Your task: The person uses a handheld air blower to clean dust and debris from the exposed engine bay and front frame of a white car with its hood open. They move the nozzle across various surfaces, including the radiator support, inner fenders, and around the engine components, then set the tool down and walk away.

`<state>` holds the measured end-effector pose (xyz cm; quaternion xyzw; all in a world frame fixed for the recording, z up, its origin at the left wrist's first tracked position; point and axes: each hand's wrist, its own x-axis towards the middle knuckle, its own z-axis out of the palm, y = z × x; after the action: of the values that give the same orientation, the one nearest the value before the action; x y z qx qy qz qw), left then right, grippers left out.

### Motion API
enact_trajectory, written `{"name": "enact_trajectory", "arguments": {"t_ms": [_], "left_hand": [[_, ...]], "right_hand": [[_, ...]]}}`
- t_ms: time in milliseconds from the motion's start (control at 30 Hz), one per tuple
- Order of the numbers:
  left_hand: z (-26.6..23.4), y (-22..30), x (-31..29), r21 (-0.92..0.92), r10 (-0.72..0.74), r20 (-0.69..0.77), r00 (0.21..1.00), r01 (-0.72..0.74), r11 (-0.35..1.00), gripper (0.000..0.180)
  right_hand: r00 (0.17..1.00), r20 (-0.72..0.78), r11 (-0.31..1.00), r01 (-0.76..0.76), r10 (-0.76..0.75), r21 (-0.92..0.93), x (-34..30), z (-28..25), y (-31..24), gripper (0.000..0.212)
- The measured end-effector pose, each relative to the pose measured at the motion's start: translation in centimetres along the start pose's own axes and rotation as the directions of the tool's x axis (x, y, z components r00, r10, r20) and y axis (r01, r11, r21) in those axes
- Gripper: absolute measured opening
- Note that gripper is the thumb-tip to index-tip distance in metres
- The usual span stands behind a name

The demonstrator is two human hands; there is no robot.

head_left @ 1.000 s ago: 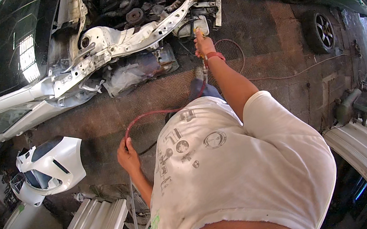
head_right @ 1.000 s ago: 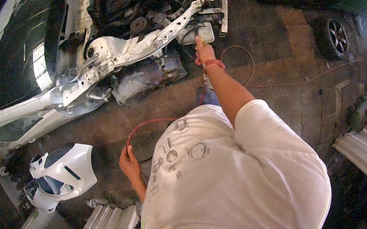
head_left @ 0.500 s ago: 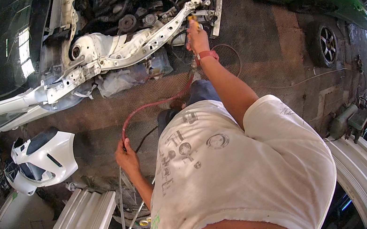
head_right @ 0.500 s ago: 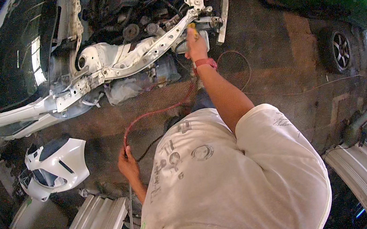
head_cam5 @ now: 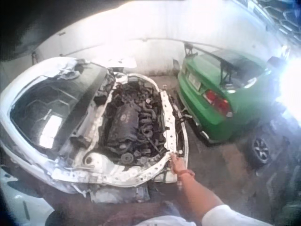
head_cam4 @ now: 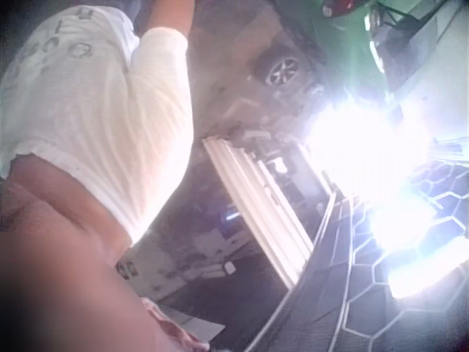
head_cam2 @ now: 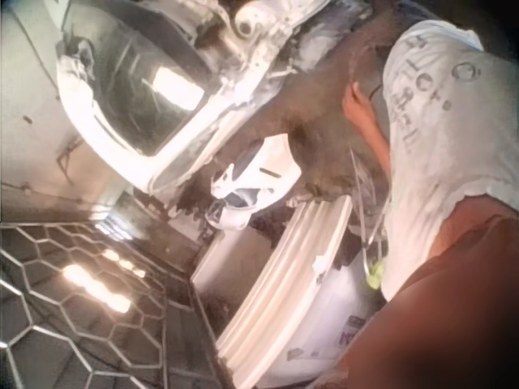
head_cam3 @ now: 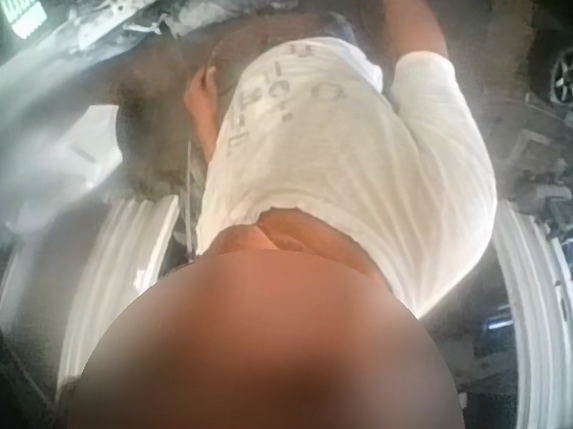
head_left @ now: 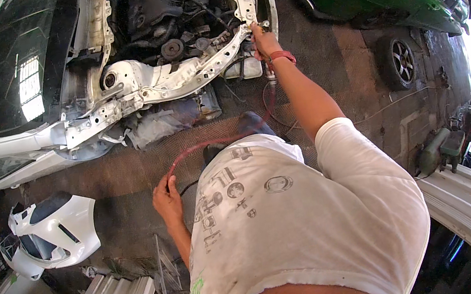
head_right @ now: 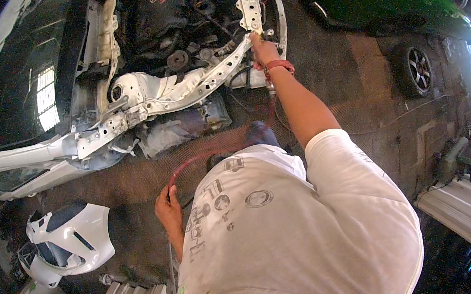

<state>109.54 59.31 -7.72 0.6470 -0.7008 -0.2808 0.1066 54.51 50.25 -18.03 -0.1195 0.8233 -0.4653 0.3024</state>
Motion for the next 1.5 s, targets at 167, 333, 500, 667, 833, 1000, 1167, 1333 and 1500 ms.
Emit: {"name": "enact_trajectory", "arguments": {"t_ms": [167, 333, 500, 667, 833, 1000, 1167, 1333, 1500], "left_hand": [[-1.8, -2.0, 1.7, -0.015, 0.058, 0.082, 0.995, -0.057, 0.998, 0.039], [-1.9, -3.8, 3.5, -0.016, 0.139, 0.129, 0.982, -0.138, 0.990, 0.040], [-1.8, -1.6, 4.3, -0.010, 0.137, 0.166, 0.977, -0.137, 0.990, 0.041], [-0.4, 3.8, 5.2, -0.015, 0.130, 0.166, 0.977, -0.129, 0.992, 0.042], [2.2, 10.9, 6.5, -0.027, 0.060, 0.196, 0.979, -0.056, 0.998, 0.043], [4.2, 17.8, 7.9, 0.022, -0.020, 0.239, 0.971, 0.015, 1.000, 0.043], [5.8, 22.6, 8.4, -0.001, -0.076, 0.245, 0.967, 0.078, 0.997, 0.042], [6.8, 25.3, 8.8, 0.057, -0.062, 0.220, 0.973, 0.051, 0.997, 0.042], [7.0, 27.6, 9.4, 0.031, -0.117, 0.242, 0.963, 0.113, 0.993, 0.042]], "right_hand": [[1.000, -0.027, 1.000, 0.000, 0.000, -0.028, -0.9, 0.3, 0.5, 0.085], [0.979, -0.129, 0.945, 0.112, -0.157, -0.306, -0.4, 1.3, -0.1, 0.087], [0.998, -0.050, 0.973, 0.025, -0.038, -0.229, 1.7, 1.2, -3.4, 0.089], [1.000, 0.024, 0.974, 0.022, -0.017, -0.226, 8.8, 1.2, -5.3, 0.090], [0.998, -0.028, 0.946, 0.039, -0.051, -0.322, 19.4, 1.9, -6.4, 0.088], [0.994, 0.098, 0.992, -0.030, 0.043, -0.122, 25.7, 1.4, -8.7, 0.081], [0.932, 0.304, 0.980, -0.179, 0.197, -0.086, 29.5, 2.0, -8.6, 0.076], [0.967, 0.203, 0.988, -0.144, 0.154, -0.062, 33.6, 2.4, -8.7, 0.075], [0.983, 0.168, 0.995, -0.088, 0.079, 0.049, 38.4, 1.8, -11.4, 0.078]]}}
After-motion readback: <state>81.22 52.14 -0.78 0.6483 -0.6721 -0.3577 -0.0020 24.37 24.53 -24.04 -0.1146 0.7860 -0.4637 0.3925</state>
